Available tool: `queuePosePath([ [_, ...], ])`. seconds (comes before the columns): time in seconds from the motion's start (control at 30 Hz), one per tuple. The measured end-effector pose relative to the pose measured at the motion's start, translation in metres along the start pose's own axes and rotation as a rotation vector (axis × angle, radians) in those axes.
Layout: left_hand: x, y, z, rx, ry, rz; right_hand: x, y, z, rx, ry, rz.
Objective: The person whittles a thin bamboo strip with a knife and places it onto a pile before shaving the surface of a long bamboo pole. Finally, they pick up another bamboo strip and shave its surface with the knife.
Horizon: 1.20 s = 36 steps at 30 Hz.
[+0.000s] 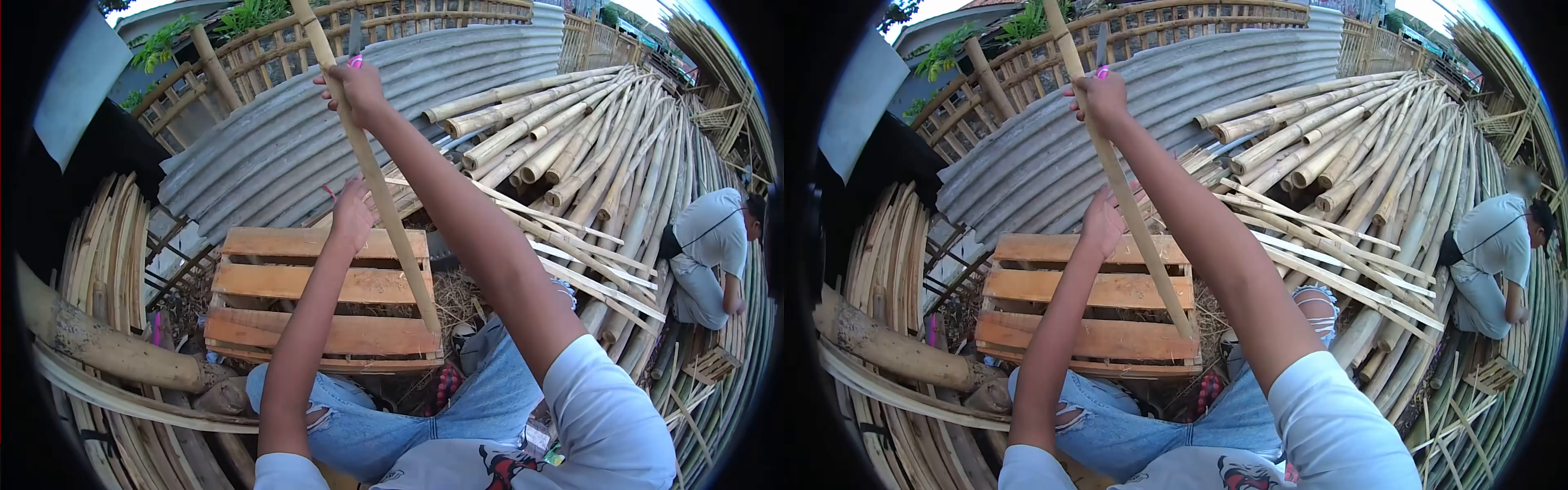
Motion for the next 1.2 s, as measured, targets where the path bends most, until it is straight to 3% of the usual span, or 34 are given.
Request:
queuePosePath([
  [0.07, 0.0, 0.0, -0.008, -0.024, -0.07, 0.004, -0.01, -0.005, -0.004, -0.03, -0.024, 0.093],
  [0.23, 0.031, 0.005, -0.044, 0.008, 0.158, 0.055, 0.01, 0.008, -0.01, -0.044, 0.066, 0.167],
  [0.37, 0.012, 0.001, -0.085, 0.128, -0.018, -0.043, 0.033, 0.012, -0.008, -0.001, 0.11, 0.162],
  [0.57, 0.011, -0.038, -0.199, 0.402, 0.048, 0.632, 0.073, -0.008, -0.006, 0.091, 0.243, 0.145],
  [0.6, 0.013, -0.045, -0.213, 0.408, 0.054, 0.629, 0.082, -0.012, -0.005, 0.122, 0.275, 0.127],
  [0.7, 0.01, -0.056, -0.239, 0.363, 0.005, 0.805, 0.101, -0.01, -0.006, 0.148, 0.306, 0.109],
  [0.77, 0.028, -0.058, -0.25, 0.324, 0.209, 0.57, 0.104, -0.007, -0.007, 0.159, 0.31, 0.114],
  [0.8, 0.03, -0.06, -0.252, 0.319, 0.211, 0.573, 0.108, -0.005, -0.012, 0.15, 0.361, 0.083],
  [0.9, 0.029, -0.048, -0.251, 0.225, 0.241, 0.743, 0.115, 0.001, -0.023, 0.142, 0.454, 0.047],
  [0.97, 0.024, -0.034, -0.252, 0.224, 0.302, 1.102, 0.117, 0.0, -0.026, 0.174, 0.444, 0.038],
  [1.1, 0.025, -0.026, -0.253, 0.019, 0.348, 1.293, 0.13, 0.008, -0.031, 0.169, 0.497, 0.056],
  [1.2, 0.036, -0.025, -0.256, 0.039, 0.398, 1.319, 0.139, 0.012, -0.037, 0.185, 0.539, 0.053],
])
Point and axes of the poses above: each hand's wrist, its own z-axis towards the middle knuckle, its own x-axis out of the back of the hand, y = z × x, the point moved 10 cm from there along z, towards the middle knuckle, and after that the axes turned 10 degrees about -y, right-handed, at the moved point
